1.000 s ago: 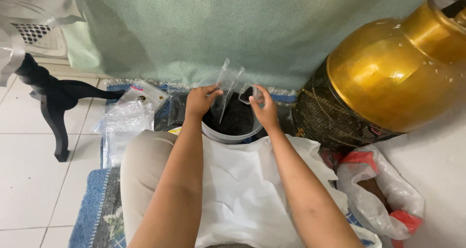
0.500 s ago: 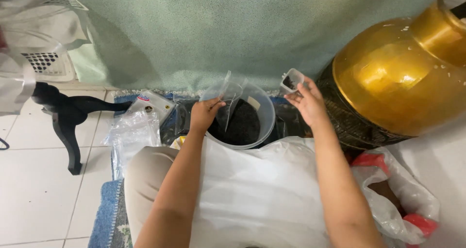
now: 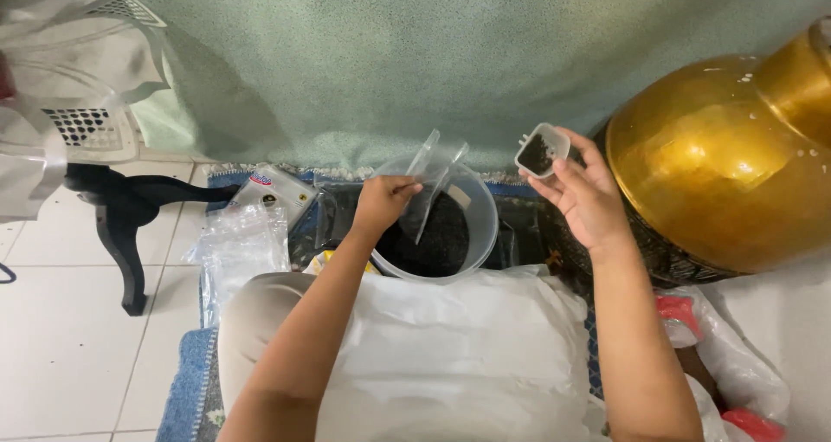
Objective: Filling small plastic bags with black pellets using a scoop from a larger container
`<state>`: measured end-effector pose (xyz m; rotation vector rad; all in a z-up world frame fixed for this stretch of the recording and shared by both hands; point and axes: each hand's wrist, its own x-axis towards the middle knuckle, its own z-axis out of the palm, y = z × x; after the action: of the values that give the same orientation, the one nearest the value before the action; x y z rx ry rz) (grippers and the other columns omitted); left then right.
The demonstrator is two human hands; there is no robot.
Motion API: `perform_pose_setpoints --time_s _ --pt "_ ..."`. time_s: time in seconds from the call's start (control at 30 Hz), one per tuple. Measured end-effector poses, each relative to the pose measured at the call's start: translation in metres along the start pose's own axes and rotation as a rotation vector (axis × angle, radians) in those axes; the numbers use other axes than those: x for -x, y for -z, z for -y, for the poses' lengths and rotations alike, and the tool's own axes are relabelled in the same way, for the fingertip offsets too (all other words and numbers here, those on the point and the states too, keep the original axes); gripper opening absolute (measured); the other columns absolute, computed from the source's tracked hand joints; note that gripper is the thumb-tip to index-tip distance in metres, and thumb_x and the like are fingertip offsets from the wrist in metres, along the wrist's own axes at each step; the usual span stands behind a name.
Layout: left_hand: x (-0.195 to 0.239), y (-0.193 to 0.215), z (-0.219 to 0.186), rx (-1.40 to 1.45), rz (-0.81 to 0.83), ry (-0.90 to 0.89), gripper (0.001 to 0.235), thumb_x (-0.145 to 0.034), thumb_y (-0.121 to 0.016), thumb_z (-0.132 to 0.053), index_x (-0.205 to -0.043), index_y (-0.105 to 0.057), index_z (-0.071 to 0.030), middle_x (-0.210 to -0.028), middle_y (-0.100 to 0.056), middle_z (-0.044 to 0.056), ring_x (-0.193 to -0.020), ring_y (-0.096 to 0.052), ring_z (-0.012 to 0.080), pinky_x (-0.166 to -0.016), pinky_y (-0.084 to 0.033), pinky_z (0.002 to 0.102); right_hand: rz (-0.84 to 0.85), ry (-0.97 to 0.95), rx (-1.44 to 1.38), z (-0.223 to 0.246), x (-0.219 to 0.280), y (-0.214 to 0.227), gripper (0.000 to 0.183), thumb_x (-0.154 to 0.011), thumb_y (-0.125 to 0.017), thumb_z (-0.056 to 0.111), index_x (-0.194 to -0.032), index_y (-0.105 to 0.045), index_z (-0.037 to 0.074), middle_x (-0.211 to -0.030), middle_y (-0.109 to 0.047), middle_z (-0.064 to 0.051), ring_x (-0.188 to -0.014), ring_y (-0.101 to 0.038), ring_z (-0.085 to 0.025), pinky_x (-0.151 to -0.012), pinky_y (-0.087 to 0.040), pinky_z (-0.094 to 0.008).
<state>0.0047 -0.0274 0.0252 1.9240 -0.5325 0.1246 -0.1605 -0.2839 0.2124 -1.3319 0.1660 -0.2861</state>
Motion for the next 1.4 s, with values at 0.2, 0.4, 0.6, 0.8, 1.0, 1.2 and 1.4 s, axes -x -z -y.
perform_pose_setpoints --time_s 0.2,0.4,0.6,0.8,1.0,1.2,1.4 --pt "0.025 0.006 -0.041 0.075 0.064 0.008 0.019 -0.083 -0.083 -0.027 -0.101 -0.082 -0.02 -0.087 -0.079 0.007 -0.086 -0.073 0.0365 -0.073 -0.058 0.044 0.122 0.135 0.076 0.056 -0.001 -0.021 0.055 -0.099 -0.059 0.017 -0.151 -0.041 0.019 -0.145 -0.056 -0.019 -0.125 -0.064 -0.033 -0.111 -0.055 -0.048" --pt "0.063 -0.003 -0.015 -0.018 0.106 -0.012 0.02 -0.082 -0.085 -0.023 -0.099 -0.082 -0.013 -0.082 -0.079 0.01 -0.078 -0.075 0.032 -0.07 -0.061 0.042 0.094 0.131 0.014 0.032 -0.008 -0.032 0.056 -0.099 -0.061 0.016 -0.151 -0.04 0.016 -0.144 -0.052 -0.027 -0.125 -0.062 -0.039 -0.111 -0.054 -0.047" --pt "0.073 0.004 -0.024 -0.025 0.065 -0.076 0.018 -0.086 -0.083 -0.024 -0.098 -0.081 -0.011 -0.087 -0.08 0.007 -0.078 -0.076 0.0246 -0.069 -0.062 0.033 -0.092 0.303 0.243 -0.017 0.015 -0.05 0.061 -0.099 -0.066 0.02 -0.152 -0.041 0.009 -0.14 -0.052 -0.031 -0.123 -0.061 -0.044 -0.105 -0.051 -0.054" --pt "0.073 -0.001 -0.018 -0.009 0.044 -0.099 0.017 -0.087 -0.082 -0.025 -0.098 -0.08 -0.013 -0.089 -0.081 0.003 -0.08 -0.077 0.0205 -0.07 -0.063 0.03 -0.148 0.32 0.293 -0.097 0.01 -0.026 0.069 -0.097 -0.065 0.003 -0.159 -0.035 0.013 -0.118 -0.056 -0.007 -0.103 -0.067 -0.015 -0.098 -0.058 -0.037" --pt "0.076 0.002 -0.024 -0.043 0.026 -0.174 0.018 -0.092 -0.077 -0.026 -0.103 -0.079 -0.011 -0.095 -0.081 0.004 -0.086 -0.077 0.0197 -0.076 -0.063 0.029 -0.103 0.472 0.425 -0.078 0.015 -0.052 0.082 -0.095 -0.066 -0.004 -0.164 -0.024 0.007 -0.131 -0.053 -0.019 -0.118 -0.062 -0.024 -0.103 -0.053 -0.041" --pt "0.077 -0.005 -0.011 -0.091 0.016 -0.214 0.019 -0.094 -0.076 -0.029 -0.104 -0.078 -0.013 -0.096 -0.081 0.003 -0.088 -0.077 0.0196 -0.078 -0.062 0.03 -0.028 0.456 0.618 -0.068 0.011 -0.053 0.055 -0.093 -0.069 0.0 -0.145 -0.054 0.0 -0.141 -0.057 -0.023 -0.125 -0.062 -0.038 -0.101 -0.054 -0.047" --pt "0.077 -0.003 -0.014 -0.12 0.015 -0.241 0.019 -0.094 -0.075 -0.027 -0.106 -0.078 -0.012 -0.099 -0.08 0.004 -0.09 -0.077 0.0196 -0.08 -0.062 0.03 0.0 0.525 0.684 -0.046 0.01 -0.059 0.05 -0.094 -0.07 0.0 -0.142 -0.057 -0.002 -0.135 -0.058 -0.023 -0.122 -0.063 -0.041 -0.1 -0.056 -0.048"
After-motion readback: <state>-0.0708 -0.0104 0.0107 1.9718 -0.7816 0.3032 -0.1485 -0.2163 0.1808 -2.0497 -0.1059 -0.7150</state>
